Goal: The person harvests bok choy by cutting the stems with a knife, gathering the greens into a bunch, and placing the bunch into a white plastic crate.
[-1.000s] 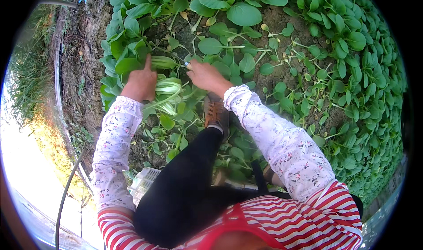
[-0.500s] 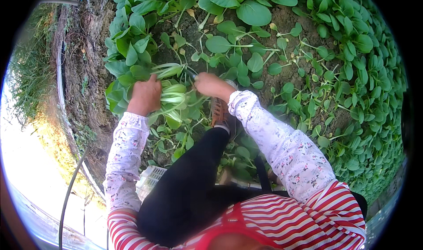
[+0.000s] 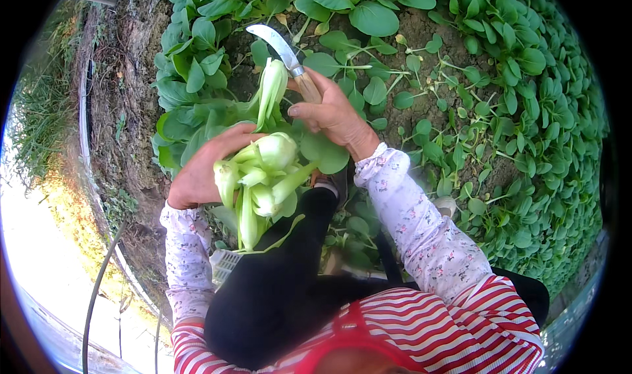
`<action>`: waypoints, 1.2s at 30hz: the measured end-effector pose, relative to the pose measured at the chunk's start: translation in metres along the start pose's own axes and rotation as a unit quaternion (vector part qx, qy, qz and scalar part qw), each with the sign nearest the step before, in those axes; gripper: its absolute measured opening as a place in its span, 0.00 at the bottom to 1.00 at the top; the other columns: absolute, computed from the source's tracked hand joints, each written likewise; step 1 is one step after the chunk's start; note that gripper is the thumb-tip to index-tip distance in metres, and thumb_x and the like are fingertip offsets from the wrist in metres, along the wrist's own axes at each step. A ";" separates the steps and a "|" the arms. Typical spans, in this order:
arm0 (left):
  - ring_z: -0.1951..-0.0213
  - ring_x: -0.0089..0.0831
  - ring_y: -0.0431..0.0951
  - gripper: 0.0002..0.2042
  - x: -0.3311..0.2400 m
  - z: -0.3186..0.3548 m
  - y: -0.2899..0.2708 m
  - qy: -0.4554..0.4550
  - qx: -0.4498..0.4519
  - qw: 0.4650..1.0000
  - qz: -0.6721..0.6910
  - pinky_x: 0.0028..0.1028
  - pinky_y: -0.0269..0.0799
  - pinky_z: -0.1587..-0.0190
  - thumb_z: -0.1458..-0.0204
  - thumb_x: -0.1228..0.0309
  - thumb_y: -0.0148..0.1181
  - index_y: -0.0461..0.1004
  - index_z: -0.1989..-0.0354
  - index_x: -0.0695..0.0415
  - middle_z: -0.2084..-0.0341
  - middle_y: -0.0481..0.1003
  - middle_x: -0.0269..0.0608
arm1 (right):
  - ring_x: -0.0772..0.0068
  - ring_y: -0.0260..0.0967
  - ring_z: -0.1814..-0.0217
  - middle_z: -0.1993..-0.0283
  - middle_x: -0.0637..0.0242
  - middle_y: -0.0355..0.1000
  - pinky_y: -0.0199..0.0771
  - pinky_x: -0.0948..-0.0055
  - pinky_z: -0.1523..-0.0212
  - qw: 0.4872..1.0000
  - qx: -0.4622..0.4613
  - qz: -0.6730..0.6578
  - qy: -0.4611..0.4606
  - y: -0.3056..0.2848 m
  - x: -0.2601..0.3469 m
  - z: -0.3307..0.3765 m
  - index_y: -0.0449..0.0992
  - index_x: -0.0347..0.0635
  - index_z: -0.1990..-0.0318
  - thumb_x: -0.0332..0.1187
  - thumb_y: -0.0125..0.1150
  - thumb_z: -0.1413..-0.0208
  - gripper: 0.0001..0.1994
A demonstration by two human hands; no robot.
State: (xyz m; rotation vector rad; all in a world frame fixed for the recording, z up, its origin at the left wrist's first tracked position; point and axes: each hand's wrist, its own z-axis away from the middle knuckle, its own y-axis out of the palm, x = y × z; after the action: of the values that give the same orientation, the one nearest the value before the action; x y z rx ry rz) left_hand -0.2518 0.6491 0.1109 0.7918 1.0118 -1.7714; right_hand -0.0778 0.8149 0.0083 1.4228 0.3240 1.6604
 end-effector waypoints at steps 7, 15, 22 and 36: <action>0.47 0.29 0.71 0.37 -0.018 -0.001 0.011 -0.063 0.000 0.956 0.286 0.29 0.66 0.43 0.60 0.61 0.70 0.65 0.40 0.61 0.47 0.70 0.40 | 0.86 0.68 0.65 0.56 0.68 0.71 0.60 0.88 0.80 0.997 -0.017 0.066 -0.036 -0.004 0.017 -0.018 0.65 0.41 0.43 0.27 0.69 0.56 0.30; 0.49 0.34 0.72 0.33 -0.011 0.001 0.014 0.003 -0.129 0.771 0.623 0.33 0.70 0.46 0.50 0.61 0.62 0.58 0.36 0.59 0.49 0.70 0.43 | 0.77 0.71 0.57 0.57 0.67 0.74 0.72 0.73 0.52 0.931 -0.010 0.351 -0.102 -0.015 0.039 -0.008 0.70 0.35 0.50 0.28 0.72 0.58 0.26; 0.50 0.35 0.72 0.32 -0.020 -0.004 0.051 0.107 -0.107 0.713 0.685 0.33 0.71 0.47 0.46 0.61 0.60 0.56 0.35 0.57 0.49 0.70 0.45 | 0.82 0.69 0.62 0.57 0.70 0.72 0.71 0.83 0.74 0.998 -0.030 0.050 -0.037 0.023 0.021 0.023 0.70 0.41 0.47 0.25 0.71 0.56 0.25; 0.52 0.32 0.75 0.33 0.019 -0.028 0.050 -0.021 -0.317 0.945 0.078 0.30 0.70 0.49 0.60 0.75 0.72 0.66 0.43 0.60 0.53 0.75 0.41 | 0.81 0.70 0.63 0.37 0.54 0.62 0.71 0.83 0.72 0.993 -0.018 0.023 -0.113 0.021 0.035 0.032 0.64 0.37 0.41 0.17 0.59 0.56 0.30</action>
State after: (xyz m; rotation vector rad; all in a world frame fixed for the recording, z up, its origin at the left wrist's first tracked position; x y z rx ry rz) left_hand -0.2103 0.6545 0.0675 0.4062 1.3495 -1.2058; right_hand -0.0564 0.8185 0.0551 1.5835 0.1348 1.5156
